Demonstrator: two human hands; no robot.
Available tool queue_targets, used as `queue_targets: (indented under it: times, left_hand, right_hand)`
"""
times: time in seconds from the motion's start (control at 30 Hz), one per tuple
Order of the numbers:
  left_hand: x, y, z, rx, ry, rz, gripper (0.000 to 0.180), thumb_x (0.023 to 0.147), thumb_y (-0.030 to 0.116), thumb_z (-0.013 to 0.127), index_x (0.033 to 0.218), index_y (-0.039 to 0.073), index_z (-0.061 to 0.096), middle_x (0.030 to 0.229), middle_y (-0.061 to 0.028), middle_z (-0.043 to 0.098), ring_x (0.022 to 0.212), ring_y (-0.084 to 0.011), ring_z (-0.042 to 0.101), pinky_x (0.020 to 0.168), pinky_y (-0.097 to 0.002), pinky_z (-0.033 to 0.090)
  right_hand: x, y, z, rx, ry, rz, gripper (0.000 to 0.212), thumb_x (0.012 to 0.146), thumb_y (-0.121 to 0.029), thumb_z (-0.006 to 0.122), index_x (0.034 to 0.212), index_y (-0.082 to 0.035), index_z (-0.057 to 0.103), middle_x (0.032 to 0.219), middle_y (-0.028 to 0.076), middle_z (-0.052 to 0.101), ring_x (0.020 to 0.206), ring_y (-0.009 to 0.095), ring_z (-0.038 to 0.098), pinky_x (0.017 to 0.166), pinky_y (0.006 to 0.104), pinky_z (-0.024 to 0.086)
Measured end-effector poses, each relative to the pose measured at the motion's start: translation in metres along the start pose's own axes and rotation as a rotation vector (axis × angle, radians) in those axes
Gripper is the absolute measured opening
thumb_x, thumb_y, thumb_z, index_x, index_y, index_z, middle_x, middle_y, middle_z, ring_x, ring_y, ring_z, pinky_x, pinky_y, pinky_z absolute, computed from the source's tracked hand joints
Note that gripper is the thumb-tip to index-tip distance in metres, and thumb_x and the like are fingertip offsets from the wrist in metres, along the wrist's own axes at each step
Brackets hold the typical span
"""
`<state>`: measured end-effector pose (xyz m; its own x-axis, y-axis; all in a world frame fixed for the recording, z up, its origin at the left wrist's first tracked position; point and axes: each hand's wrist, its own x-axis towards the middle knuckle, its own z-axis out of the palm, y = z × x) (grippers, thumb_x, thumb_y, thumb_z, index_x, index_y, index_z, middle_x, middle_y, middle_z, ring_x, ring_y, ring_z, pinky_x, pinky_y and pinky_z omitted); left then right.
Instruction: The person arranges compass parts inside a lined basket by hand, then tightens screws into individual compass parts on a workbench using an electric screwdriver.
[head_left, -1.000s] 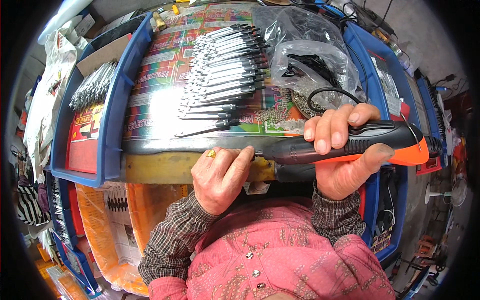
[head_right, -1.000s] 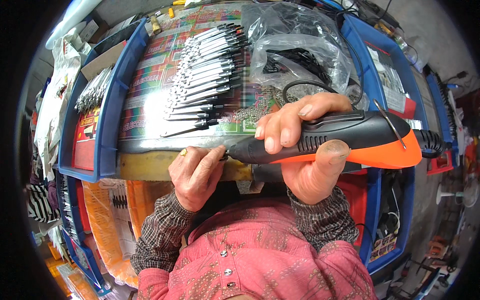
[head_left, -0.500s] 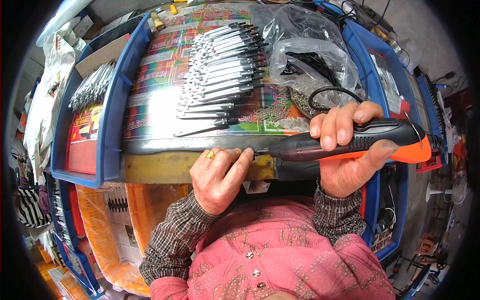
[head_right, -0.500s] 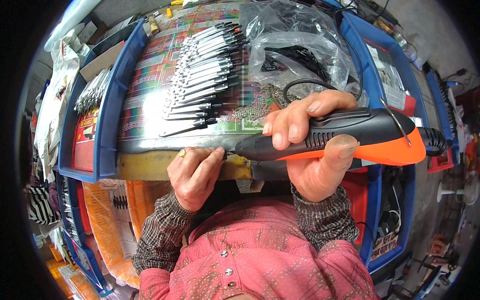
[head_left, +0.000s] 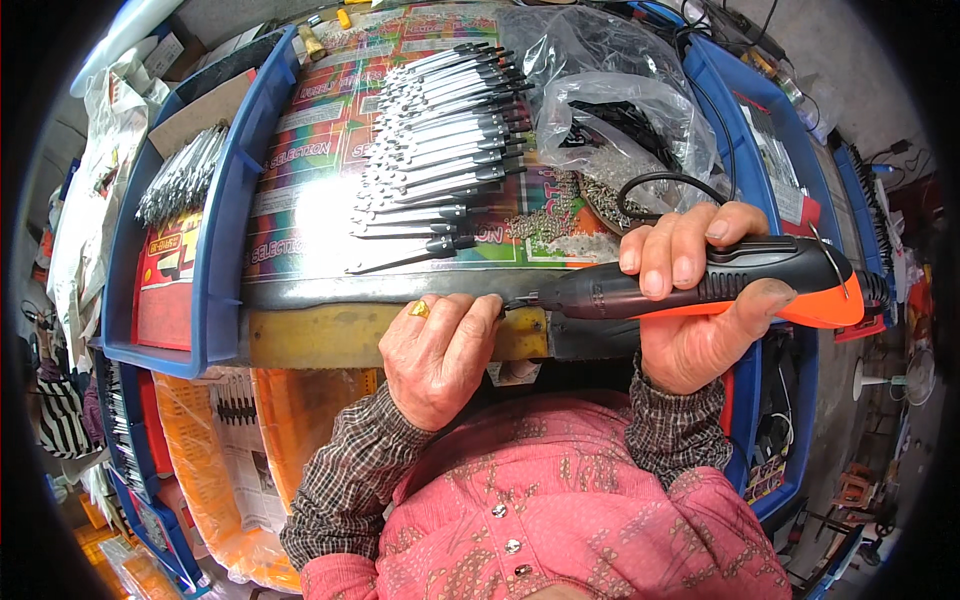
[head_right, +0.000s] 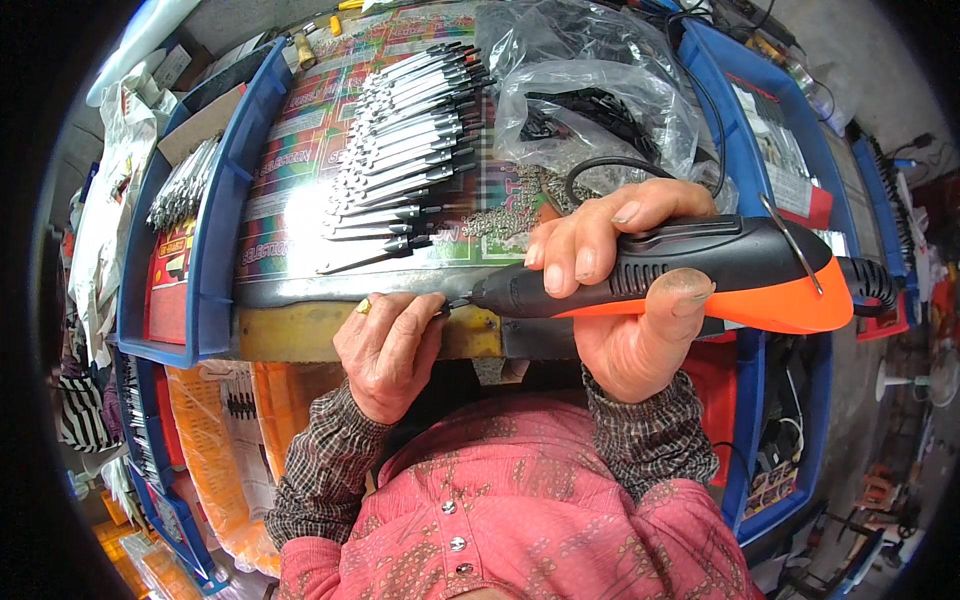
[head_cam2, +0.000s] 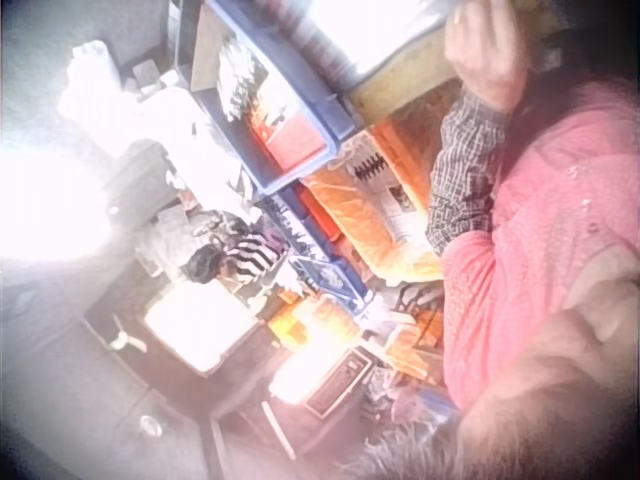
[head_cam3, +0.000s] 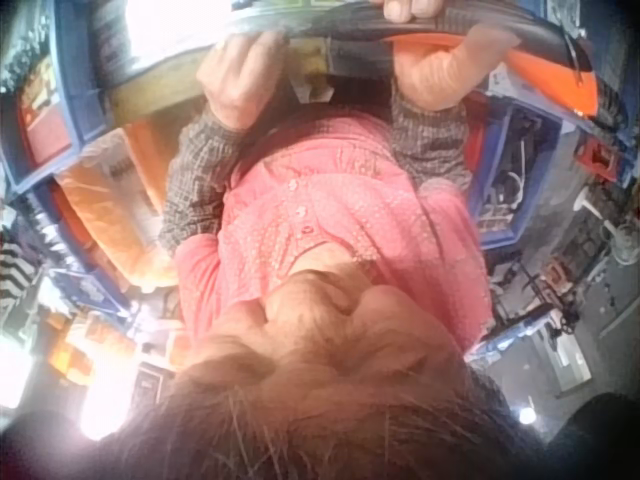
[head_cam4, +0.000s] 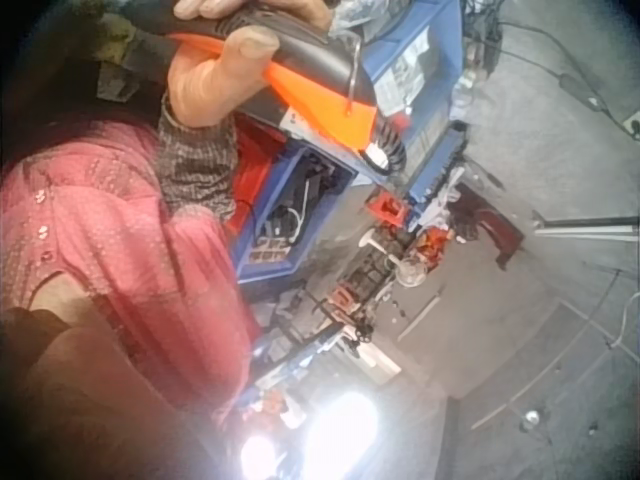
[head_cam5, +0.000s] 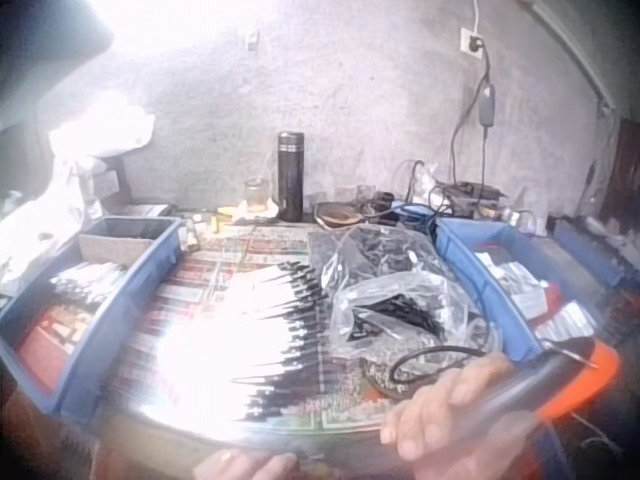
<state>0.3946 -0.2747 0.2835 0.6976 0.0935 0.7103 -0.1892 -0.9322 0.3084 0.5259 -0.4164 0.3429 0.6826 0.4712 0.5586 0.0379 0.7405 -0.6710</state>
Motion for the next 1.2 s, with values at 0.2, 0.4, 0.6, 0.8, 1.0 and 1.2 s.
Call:
queue_targets:
  times: [0.2, 0.4, 0.6, 0.8, 1.0, 1.2]
  left_hand:
    - [-0.0012, -0.0013, 0.0004, -0.002, 0.022, 0.001, 0.029, 0.060, -0.003, 0.068, 0.088, 0.002, 0.061, 0.074, -0.0074, 0.057, 0.062, -0.0215, 0.056, 0.053, -0.0306, 0.044]
    - [-0.0008, -0.0013, 0.0017, -0.025, 0.043, 0.008, 0.028, 0.059, -0.004, 0.069, 0.085, 0.002, 0.060, 0.074, -0.0080, 0.057, 0.061, -0.0219, 0.057, 0.052, -0.0306, 0.044]
    - [-0.0027, -0.0018, 0.0010, -0.053, 0.041, 0.004, 0.028, 0.059, -0.005, 0.069, 0.083, 0.002, 0.056, 0.074, -0.0085, 0.057, 0.061, -0.0224, 0.057, 0.051, -0.0309, 0.044]
    - [-0.0031, -0.0021, 0.0006, -0.059, 0.039, 0.000, 0.028, 0.060, -0.004, 0.069, 0.083, 0.003, 0.055, 0.075, -0.0084, 0.057, 0.063, -0.0226, 0.057, 0.052, -0.0309, 0.044]
    - [-0.0027, -0.0023, 0.0008, -0.054, 0.037, -0.006, 0.030, 0.059, -0.004, 0.069, 0.085, 0.003, 0.056, 0.075, -0.0081, 0.057, 0.063, -0.0226, 0.057, 0.053, -0.0310, 0.044]
    - [-0.0025, -0.0021, 0.0006, -0.048, 0.029, -0.009, 0.033, 0.059, -0.005, 0.069, 0.089, 0.002, 0.056, 0.075, -0.0082, 0.058, 0.062, -0.0226, 0.057, 0.053, -0.0311, 0.044]
  right_hand:
    - [0.0013, 0.0009, -0.0007, -0.001, -0.014, -0.018, 0.054, 0.076, -0.055, 0.059, 0.096, -0.009, 0.041, 0.072, 0.003, 0.048, 0.063, 0.016, 0.052, 0.068, 0.0355, 0.044]
    - [0.0009, 0.0023, 0.0046, 0.011, -0.014, -0.019, 0.055, 0.076, -0.056, 0.059, 0.097, -0.009, 0.040, 0.072, 0.003, 0.048, 0.063, 0.016, 0.052, 0.068, 0.0354, 0.044]
    - [-0.0004, 0.0061, 0.0075, 0.037, -0.023, -0.009, 0.055, 0.076, -0.056, 0.059, 0.098, -0.009, 0.039, 0.072, 0.003, 0.049, 0.063, 0.016, 0.052, 0.068, 0.0354, 0.044]
    - [-0.0006, 0.0072, 0.0086, 0.060, -0.025, 0.001, 0.055, 0.076, -0.056, 0.058, 0.098, -0.009, 0.039, 0.072, 0.003, 0.049, 0.063, 0.016, 0.052, 0.068, 0.0355, 0.044]
    - [-0.0005, 0.0080, 0.0079, 0.059, -0.031, -0.010, 0.055, 0.076, -0.056, 0.058, 0.098, -0.009, 0.040, 0.072, 0.003, 0.049, 0.064, 0.016, 0.052, 0.068, 0.0356, 0.044]
    - [0.0001, 0.0078, 0.0067, 0.040, -0.037, -0.020, 0.055, 0.076, -0.056, 0.058, 0.098, -0.009, 0.040, 0.073, 0.003, 0.049, 0.064, 0.016, 0.052, 0.069, 0.0358, 0.044]
